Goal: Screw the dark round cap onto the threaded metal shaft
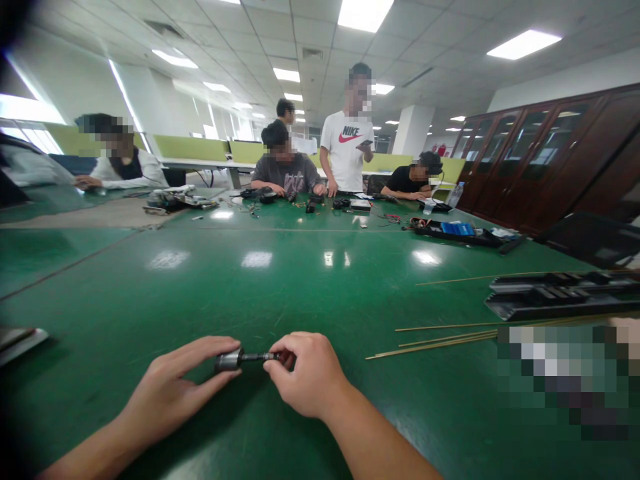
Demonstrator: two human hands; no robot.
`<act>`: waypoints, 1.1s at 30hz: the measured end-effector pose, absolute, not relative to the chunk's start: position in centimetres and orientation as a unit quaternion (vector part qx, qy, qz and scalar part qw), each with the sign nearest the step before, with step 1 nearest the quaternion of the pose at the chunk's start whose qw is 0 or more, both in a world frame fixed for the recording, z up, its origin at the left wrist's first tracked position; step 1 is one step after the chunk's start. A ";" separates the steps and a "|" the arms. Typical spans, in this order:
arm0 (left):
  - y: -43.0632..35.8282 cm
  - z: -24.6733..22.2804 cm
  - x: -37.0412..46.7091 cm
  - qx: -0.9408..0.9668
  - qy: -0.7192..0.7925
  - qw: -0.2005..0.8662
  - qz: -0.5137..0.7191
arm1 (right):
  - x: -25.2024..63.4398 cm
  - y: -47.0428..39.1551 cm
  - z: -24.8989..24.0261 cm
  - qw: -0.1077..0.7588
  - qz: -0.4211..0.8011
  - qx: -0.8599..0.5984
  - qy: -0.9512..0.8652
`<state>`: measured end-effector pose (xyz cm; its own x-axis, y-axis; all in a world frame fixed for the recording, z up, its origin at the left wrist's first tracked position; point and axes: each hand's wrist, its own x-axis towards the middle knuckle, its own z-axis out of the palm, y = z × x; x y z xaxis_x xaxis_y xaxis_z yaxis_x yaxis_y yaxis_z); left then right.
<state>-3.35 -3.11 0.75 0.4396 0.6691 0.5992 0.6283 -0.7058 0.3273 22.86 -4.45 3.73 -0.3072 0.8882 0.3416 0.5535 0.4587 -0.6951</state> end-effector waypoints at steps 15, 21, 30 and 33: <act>-3.2 1.0 -3.4 0.847 0.384 0.026 0.366 | 22.9 -4.4 3.9 0.358 0.230 -0.468 -0.774; -3.2 0.9 -3.5 0.846 0.386 0.031 0.367 | 23.0 -4.4 3.9 0.362 0.229 -0.465 -0.775; -3.0 0.9 -3.6 0.847 0.387 0.029 0.364 | 23.2 -4.4 3.9 0.365 0.232 -0.461 -0.775; -3.0 0.9 -3.6 0.846 0.388 0.029 0.365 | 23.1 -4.3 3.9 0.368 0.231 -0.460 -0.774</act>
